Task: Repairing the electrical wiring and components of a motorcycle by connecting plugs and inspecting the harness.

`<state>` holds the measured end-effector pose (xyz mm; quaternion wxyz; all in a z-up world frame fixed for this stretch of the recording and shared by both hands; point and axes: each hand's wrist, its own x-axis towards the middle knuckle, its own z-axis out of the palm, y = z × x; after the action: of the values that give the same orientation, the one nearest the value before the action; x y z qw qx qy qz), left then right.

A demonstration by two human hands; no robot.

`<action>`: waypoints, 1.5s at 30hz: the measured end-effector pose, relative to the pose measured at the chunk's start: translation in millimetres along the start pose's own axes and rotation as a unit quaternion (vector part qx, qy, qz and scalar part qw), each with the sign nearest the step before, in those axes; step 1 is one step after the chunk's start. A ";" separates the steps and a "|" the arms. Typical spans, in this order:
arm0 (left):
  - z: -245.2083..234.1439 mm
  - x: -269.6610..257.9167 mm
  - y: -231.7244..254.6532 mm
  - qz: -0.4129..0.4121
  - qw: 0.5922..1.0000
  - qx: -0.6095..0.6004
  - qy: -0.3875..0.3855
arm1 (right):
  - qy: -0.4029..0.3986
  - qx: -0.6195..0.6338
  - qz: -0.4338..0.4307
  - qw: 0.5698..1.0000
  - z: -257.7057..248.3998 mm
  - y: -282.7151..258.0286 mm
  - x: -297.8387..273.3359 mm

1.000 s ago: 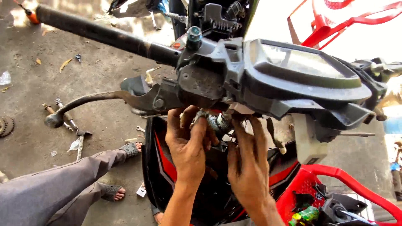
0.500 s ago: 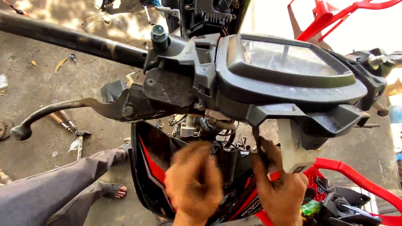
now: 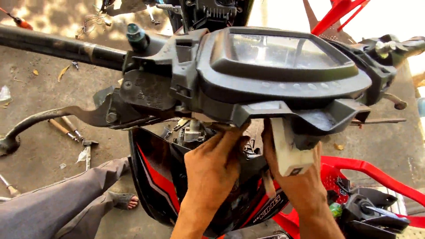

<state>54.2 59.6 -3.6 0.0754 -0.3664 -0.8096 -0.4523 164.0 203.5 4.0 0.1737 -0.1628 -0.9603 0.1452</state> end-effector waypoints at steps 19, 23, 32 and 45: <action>7.9 -2.3 44.2 -0.330 0.910 -0.241 -0.075 | -0.096 0.008 0.084 0.992 -24.8 9.0 19.4; 13.1 -5.4 49.4 -0.197 0.968 -0.130 -0.085 | -0.145 0.049 0.088 0.984 -20.1 21.0 21.8; 19.6 -8.0 59.2 -0.225 0.958 -0.156 -0.085 | -0.112 0.349 0.112 0.924 -49.4 26.4 55.8; -4.9 -8.1 66.0 -0.176 0.954 -0.158 -0.183 | -0.072 0.276 0.005 0.958 -25.0 33.9 37.0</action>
<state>102.6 72.8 40.2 -0.2136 -0.3016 -0.7797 -0.5055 149.6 253.2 25.6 0.1417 -0.1020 -0.8920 0.4169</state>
